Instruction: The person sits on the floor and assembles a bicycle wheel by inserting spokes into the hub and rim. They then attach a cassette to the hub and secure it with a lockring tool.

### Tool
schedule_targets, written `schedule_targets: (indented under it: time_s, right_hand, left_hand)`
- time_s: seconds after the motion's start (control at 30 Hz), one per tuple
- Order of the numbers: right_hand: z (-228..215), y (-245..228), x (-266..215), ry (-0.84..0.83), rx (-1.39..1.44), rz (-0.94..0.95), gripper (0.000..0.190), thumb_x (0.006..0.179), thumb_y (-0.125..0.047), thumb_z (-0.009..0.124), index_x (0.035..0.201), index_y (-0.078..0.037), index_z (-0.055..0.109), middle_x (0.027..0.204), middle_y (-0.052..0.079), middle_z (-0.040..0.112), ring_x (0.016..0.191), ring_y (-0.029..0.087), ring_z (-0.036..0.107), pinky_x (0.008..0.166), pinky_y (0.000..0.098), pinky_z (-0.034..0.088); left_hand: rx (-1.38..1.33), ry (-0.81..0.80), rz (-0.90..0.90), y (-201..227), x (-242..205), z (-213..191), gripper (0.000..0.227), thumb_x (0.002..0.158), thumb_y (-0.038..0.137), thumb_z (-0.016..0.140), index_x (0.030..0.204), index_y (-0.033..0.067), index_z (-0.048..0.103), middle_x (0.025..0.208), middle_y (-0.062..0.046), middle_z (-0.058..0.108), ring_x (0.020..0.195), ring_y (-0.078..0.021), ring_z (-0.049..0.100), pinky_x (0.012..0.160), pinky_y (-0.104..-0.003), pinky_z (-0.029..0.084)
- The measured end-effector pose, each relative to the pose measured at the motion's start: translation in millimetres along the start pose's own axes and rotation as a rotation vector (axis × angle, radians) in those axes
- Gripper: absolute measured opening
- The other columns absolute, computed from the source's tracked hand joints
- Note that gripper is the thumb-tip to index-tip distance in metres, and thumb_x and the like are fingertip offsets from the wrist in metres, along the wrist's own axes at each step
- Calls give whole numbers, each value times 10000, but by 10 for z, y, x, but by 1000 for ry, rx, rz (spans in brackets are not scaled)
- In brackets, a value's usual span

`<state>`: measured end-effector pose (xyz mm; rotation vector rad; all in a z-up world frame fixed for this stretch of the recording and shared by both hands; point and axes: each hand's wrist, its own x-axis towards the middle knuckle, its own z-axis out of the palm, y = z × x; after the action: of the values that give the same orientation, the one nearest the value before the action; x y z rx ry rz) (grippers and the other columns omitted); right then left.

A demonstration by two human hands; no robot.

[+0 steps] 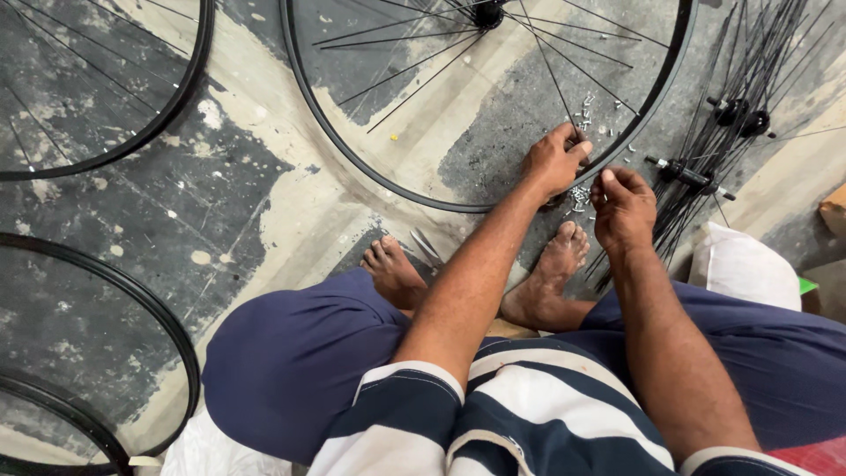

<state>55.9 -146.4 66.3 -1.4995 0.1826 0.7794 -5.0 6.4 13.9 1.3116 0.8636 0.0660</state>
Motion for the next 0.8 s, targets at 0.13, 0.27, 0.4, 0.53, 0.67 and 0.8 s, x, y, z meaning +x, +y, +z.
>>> schedule_targets:
  time_s: [0.13,0.27,0.4,0.53,0.67,0.8]
  right_hand:
    - [131,-65,-78,80,-34,3,138,932,68,688,1068,45,679,937,113,714,768,204,693,712,285,588]
    - [86,-18,-17,52,-53,-59,154,937,61,701,1086,40,669,941,90,711,789,184,682,737,284,573]
    - [12,94,61,-31,-149,-179,156,963,34,750,1106,39,688,942,43,684,796,116,605,733,249,506]
    - [44,64,5,-38,-355,-196,149,948,-5,763,1084,25,710,930,19,693,791,93,597,724,235,492]
    - [95,39,-16,-14,-421,-190,140,937,-6,762,1067,21,718,912,21,698,777,91,602,708,232,498]
    - [75,99,15,-4,-415,-241,154,923,2,776,1061,21,711,918,18,706,776,85,614,698,227,504]
  left_hand:
    - [24,-46,-51,62,-37,-49,262,889,387,687,998,151,725,911,-39,809,888,-237,763,788,-400,572]
    - [64,-61,-80,90,-30,-51,301,895,426,677,1005,153,743,935,-51,790,892,-244,755,781,-408,569]
    - [77,-77,-68,82,-30,-52,347,892,472,664,998,156,762,922,-72,804,892,-254,759,796,-408,565]
    - [124,-56,-47,52,-1,-28,367,894,492,655,1008,159,761,959,-85,788,905,-276,746,795,-419,558]
    - [135,-72,-69,20,18,1,368,911,489,638,984,149,760,942,-82,803,899,-276,764,803,-420,565]
    - [149,-39,-57,-23,35,30,357,903,471,646,1015,149,751,973,-99,792,929,-293,752,812,-429,564]
